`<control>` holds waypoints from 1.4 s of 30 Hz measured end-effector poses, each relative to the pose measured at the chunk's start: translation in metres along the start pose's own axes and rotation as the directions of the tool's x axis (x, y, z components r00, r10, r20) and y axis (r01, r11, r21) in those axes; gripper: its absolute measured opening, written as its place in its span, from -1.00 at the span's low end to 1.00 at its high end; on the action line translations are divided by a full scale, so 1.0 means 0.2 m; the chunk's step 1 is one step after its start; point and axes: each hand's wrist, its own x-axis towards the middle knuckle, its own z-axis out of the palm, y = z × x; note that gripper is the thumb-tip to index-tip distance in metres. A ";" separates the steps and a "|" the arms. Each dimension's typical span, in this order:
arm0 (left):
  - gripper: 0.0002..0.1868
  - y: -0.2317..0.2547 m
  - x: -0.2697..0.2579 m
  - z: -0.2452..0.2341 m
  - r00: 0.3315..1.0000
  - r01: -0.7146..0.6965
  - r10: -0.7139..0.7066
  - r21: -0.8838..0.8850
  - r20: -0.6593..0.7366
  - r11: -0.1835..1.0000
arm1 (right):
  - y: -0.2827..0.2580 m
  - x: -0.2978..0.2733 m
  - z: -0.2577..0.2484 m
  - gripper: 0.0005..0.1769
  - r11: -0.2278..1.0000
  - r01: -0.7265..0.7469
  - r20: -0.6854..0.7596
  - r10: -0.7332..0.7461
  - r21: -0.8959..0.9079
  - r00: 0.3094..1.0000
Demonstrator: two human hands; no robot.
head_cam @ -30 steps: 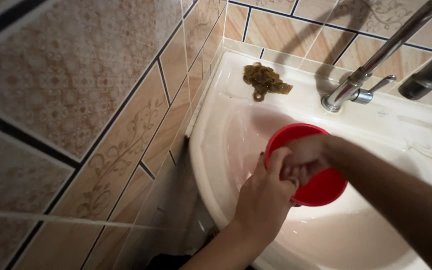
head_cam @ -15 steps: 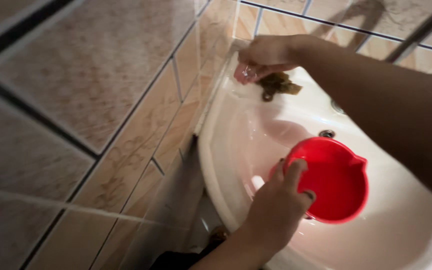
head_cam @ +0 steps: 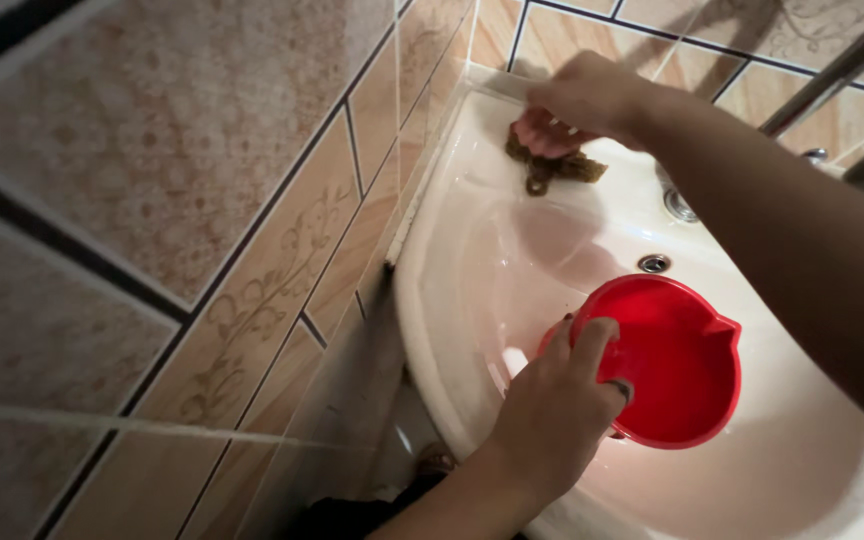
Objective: The person rinses a brown sponge under running water in a sink, then fills a red plastic cup with water. They pour water from the cup into the sink and use the sponge to scrub the sink basin and surrounding tiled wall.
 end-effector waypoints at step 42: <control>-0.93 -0.05 -0.01 -0.03 0.985 0.013 -0.005 -0.044 0.171 0.999 | 0.40 0.16 0.31 -0.71 0.781 0.162 -0.343 -0.437 -0.603 0.831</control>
